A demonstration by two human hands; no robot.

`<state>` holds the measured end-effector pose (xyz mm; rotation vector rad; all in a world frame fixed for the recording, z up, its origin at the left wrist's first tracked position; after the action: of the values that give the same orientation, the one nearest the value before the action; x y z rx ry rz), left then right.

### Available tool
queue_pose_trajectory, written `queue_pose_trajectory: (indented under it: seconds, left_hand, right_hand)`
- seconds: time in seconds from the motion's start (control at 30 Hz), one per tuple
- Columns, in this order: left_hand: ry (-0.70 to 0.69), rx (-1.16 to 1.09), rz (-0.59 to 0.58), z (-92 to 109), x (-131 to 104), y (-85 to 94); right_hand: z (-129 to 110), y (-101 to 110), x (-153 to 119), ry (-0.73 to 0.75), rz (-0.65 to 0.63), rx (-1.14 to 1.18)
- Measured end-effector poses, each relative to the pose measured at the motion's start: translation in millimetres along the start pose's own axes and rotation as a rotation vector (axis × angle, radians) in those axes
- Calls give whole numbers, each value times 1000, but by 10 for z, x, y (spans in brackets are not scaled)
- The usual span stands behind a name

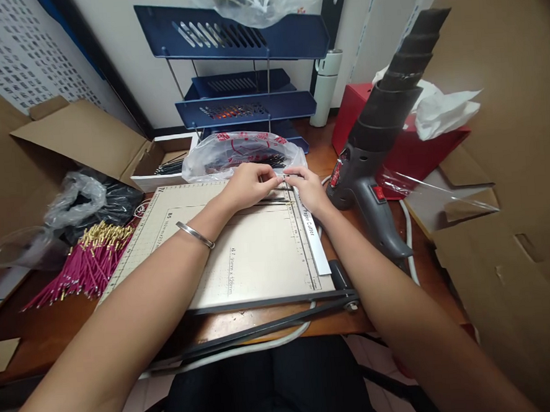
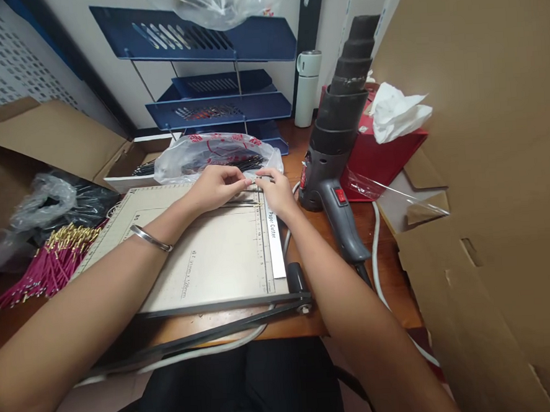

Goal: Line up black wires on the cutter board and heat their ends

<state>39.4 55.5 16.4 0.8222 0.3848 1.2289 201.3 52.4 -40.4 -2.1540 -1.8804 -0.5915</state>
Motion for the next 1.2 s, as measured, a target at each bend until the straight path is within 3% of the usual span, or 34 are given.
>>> queue_pose_trajectory:
  seconds: [0.1,0.17,0.37,0.63,0.93,1.2]
  left_hand:
    - [32,-35,154,-4,6,91]
    - [78,-54,198,-36,15,129]
    - [134,-81,150,-140,47,157]
    - [141,64,87,-180,75,121]
    - [88,48,-2,-199,72,49]
    - [80,43,-13,-199,86,39]
  right_hand:
    - [2,1,-2,8,3,2]
    - [-2,1,-7,-2,1,3]
    - [15,18,-11,-41,31,44]
    - [-25,9,-22,-29,-18,71]
    - [-52,20,-10,18,-44,1]
    - [-33,22,-9,27,-49,15]
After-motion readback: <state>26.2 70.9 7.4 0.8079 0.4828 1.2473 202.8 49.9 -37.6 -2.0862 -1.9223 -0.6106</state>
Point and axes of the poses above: each hand's wrist, its own x-axis towards the middle knuckle, its own y-axis out of the back of the hand, z = x × y, the point moved 5 cm from there along x, towards the middle knuckle, and after that the axes turned 15 degrees about y, right-handed, at the moved point
